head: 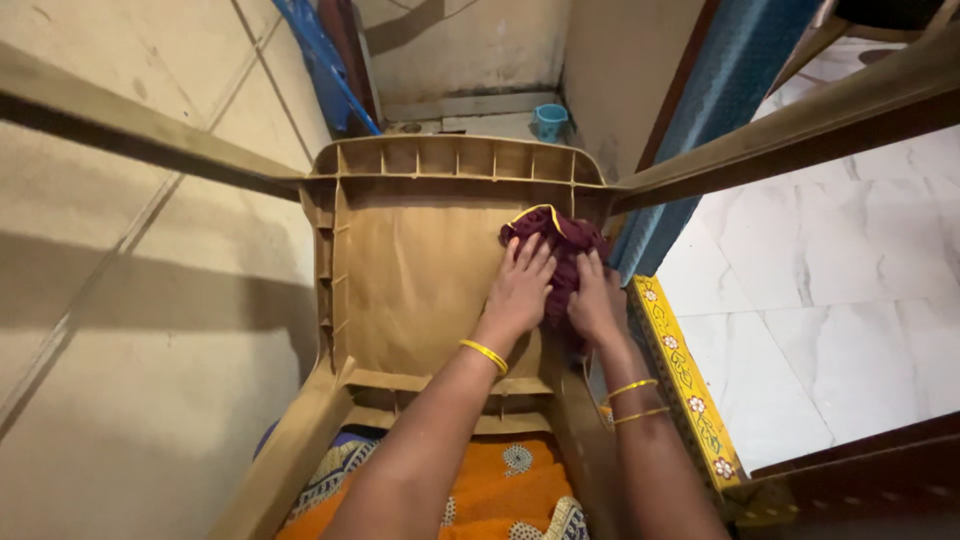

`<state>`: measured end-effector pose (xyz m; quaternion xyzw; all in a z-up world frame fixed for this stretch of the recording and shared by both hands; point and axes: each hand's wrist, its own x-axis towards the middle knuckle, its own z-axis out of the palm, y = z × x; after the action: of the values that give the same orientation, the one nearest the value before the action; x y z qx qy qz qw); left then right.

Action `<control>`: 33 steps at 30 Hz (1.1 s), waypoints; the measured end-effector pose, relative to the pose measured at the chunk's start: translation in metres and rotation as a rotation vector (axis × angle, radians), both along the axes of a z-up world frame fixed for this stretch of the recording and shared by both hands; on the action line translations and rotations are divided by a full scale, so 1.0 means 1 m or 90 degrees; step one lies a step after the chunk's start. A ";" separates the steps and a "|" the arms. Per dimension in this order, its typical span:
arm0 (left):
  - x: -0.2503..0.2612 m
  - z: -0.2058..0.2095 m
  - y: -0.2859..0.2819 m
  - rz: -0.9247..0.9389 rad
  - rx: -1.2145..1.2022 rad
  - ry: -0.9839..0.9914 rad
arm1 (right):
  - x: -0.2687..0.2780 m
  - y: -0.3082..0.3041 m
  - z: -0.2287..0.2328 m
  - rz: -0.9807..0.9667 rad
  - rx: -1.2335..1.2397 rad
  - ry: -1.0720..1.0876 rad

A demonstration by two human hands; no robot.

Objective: The person cleans a plastic chair by wiping its underside, seat, and edges with a cloth.

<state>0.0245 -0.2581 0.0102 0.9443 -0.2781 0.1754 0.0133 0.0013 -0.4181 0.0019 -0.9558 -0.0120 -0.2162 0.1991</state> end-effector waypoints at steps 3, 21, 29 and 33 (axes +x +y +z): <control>-0.012 -0.016 0.002 -0.005 0.054 -0.013 | -0.011 0.003 0.008 0.014 -0.015 0.077; -0.102 -0.109 0.030 -0.145 0.142 0.035 | -0.066 0.022 -0.038 -0.031 -0.160 0.153; -0.123 -0.089 0.051 -0.148 -0.153 0.248 | -0.077 0.011 -0.041 0.008 -0.257 0.283; -0.123 -0.064 0.080 -0.121 -0.240 0.215 | -0.088 0.038 -0.052 0.070 -0.378 0.441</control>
<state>-0.0983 -0.1781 -0.0537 0.9106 -0.3220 0.0624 0.2516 -0.0871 -0.3801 -0.0504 -0.9853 -0.0569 0.1396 -0.0799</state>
